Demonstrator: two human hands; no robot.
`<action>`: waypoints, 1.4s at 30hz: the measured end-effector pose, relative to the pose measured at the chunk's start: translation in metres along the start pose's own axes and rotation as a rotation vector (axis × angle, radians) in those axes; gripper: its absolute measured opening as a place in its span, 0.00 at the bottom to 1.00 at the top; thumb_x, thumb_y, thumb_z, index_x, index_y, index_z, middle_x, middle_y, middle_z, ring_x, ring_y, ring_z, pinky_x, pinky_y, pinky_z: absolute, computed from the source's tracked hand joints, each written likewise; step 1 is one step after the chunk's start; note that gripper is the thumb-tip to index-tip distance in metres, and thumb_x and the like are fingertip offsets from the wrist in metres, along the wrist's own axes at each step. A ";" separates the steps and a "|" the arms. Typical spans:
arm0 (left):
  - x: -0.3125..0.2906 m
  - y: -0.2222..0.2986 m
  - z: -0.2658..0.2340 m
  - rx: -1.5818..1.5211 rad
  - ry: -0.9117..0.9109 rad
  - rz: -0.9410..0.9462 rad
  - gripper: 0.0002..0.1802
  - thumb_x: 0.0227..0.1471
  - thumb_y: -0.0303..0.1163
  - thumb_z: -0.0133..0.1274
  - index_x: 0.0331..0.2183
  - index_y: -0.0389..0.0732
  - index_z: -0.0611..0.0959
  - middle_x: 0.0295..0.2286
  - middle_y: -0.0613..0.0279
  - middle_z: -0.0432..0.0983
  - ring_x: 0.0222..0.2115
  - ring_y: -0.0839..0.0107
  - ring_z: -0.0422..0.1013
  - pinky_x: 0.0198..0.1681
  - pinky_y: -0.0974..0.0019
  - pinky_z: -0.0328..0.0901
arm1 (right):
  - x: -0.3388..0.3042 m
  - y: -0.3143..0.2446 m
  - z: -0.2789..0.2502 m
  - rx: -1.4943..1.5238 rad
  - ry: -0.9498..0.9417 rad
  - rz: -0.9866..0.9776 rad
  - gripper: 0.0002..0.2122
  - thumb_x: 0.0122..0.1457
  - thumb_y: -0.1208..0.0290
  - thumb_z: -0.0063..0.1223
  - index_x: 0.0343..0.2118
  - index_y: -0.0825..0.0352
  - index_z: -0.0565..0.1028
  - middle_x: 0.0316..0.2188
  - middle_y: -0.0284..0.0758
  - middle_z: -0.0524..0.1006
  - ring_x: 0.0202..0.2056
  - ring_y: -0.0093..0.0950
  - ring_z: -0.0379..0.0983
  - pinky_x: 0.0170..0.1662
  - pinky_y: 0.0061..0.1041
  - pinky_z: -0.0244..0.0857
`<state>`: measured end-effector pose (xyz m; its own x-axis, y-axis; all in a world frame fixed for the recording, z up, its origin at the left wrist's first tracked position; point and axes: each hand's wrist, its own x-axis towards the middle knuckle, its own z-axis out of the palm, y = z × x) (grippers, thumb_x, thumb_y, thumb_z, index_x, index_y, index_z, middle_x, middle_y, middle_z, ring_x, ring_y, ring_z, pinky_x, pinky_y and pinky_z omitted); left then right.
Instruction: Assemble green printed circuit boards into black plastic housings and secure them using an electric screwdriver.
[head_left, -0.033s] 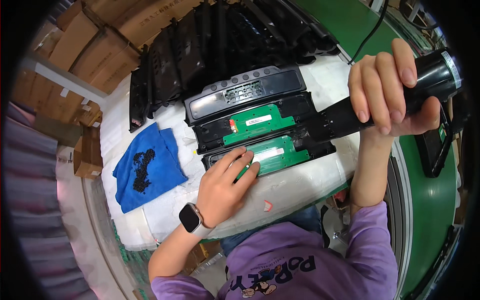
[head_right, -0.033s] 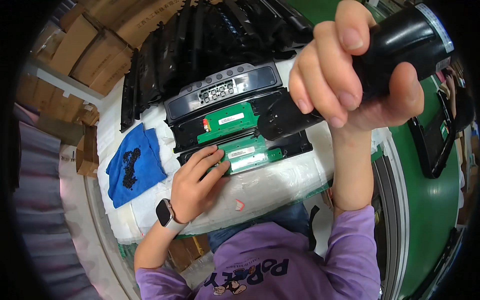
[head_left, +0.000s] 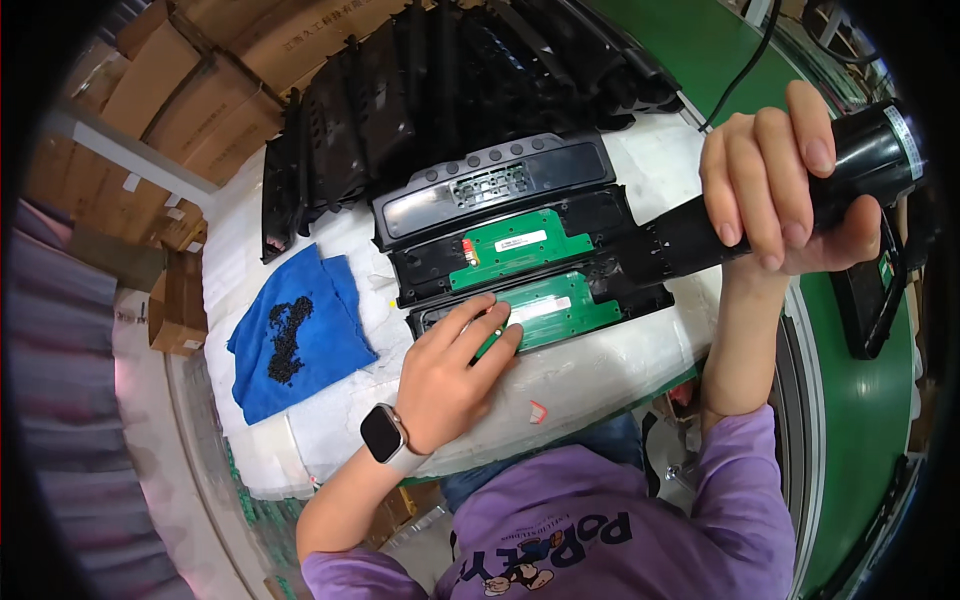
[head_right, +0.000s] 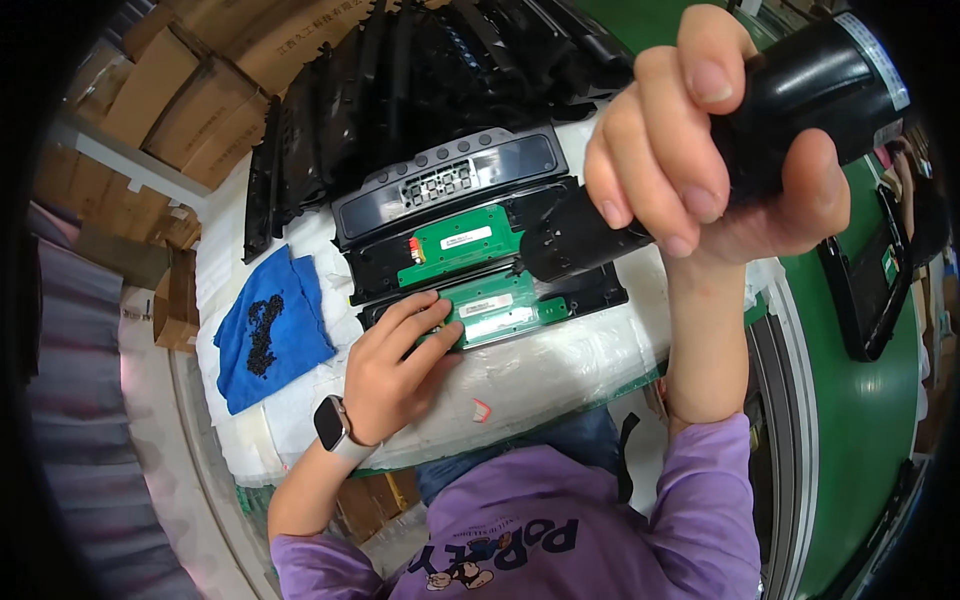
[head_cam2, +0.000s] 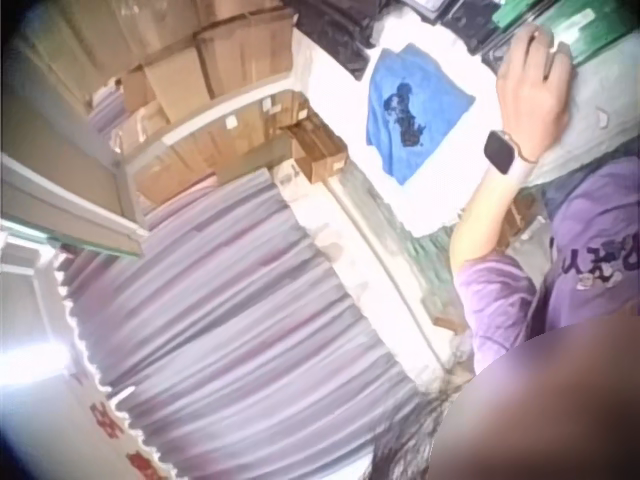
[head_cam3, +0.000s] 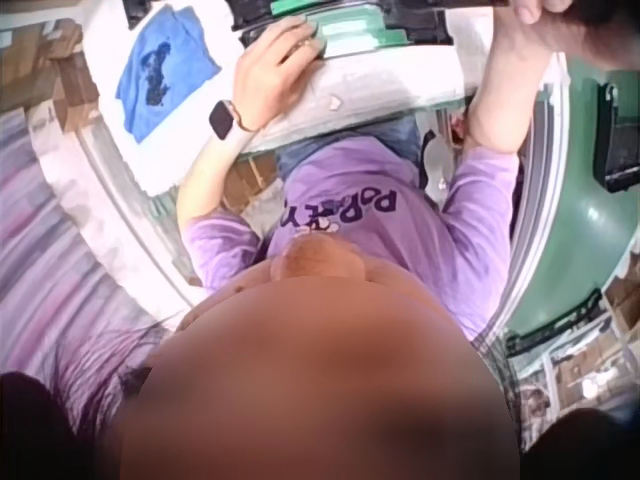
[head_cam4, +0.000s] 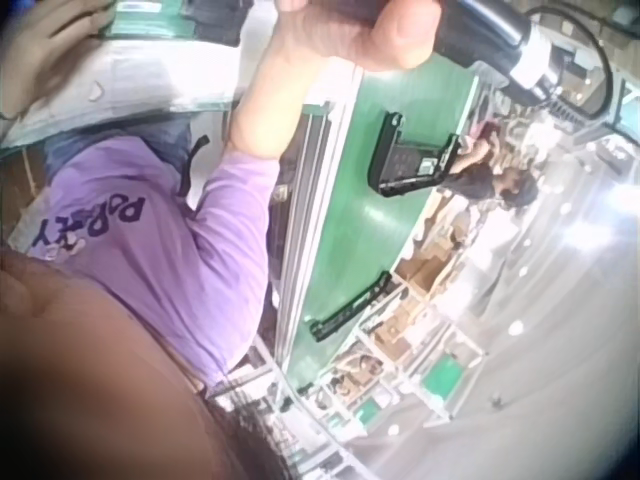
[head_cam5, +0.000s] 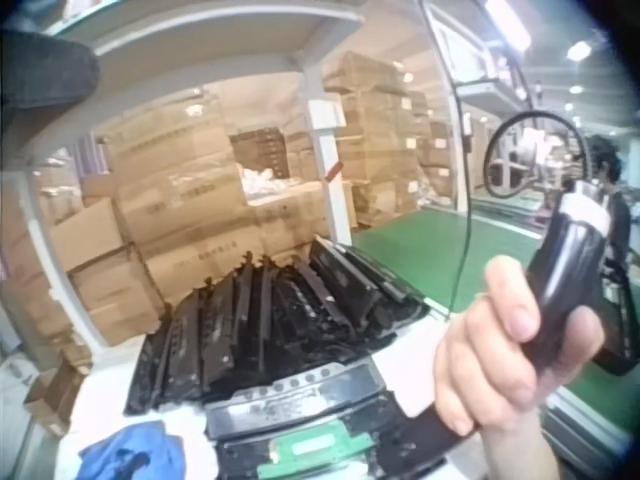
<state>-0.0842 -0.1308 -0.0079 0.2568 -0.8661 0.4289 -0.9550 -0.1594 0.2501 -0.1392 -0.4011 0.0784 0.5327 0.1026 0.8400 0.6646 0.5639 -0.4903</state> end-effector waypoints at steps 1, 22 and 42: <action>0.000 0.001 0.000 -0.011 0.013 -0.001 0.18 0.31 0.24 0.60 0.32 0.37 0.78 0.36 0.55 0.73 0.41 0.57 0.69 0.36 0.62 0.69 | 0.000 -0.001 0.001 -0.003 0.019 0.001 0.16 0.48 0.61 0.56 0.31 0.62 0.62 0.14 0.23 0.70 0.10 0.15 0.66 0.23 0.19 0.66; -0.102 -0.092 -0.091 0.562 0.019 -0.871 0.06 0.41 0.30 0.56 0.24 0.39 0.78 0.25 0.56 0.73 0.25 0.55 0.70 0.26 0.58 0.64 | -0.001 0.008 0.008 -0.049 0.097 0.100 0.17 0.48 0.61 0.55 0.31 0.64 0.60 0.12 0.24 0.68 0.11 0.17 0.66 0.24 0.18 0.68; -0.033 -0.076 -0.048 -1.703 0.555 -0.948 0.08 0.55 0.29 0.45 0.33 0.34 0.74 0.25 0.63 0.69 0.21 0.81 0.59 0.23 0.78 0.58 | 0.008 0.035 0.029 -0.053 0.135 0.118 0.17 0.53 0.60 0.48 0.37 0.69 0.62 0.17 0.29 0.65 0.13 0.20 0.62 0.26 0.23 0.63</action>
<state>-0.0127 -0.0678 0.0005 0.8182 -0.5318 -0.2184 0.4793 0.4213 0.7699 -0.1267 -0.3570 0.0748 0.6717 0.0530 0.7390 0.6178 0.5104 -0.5981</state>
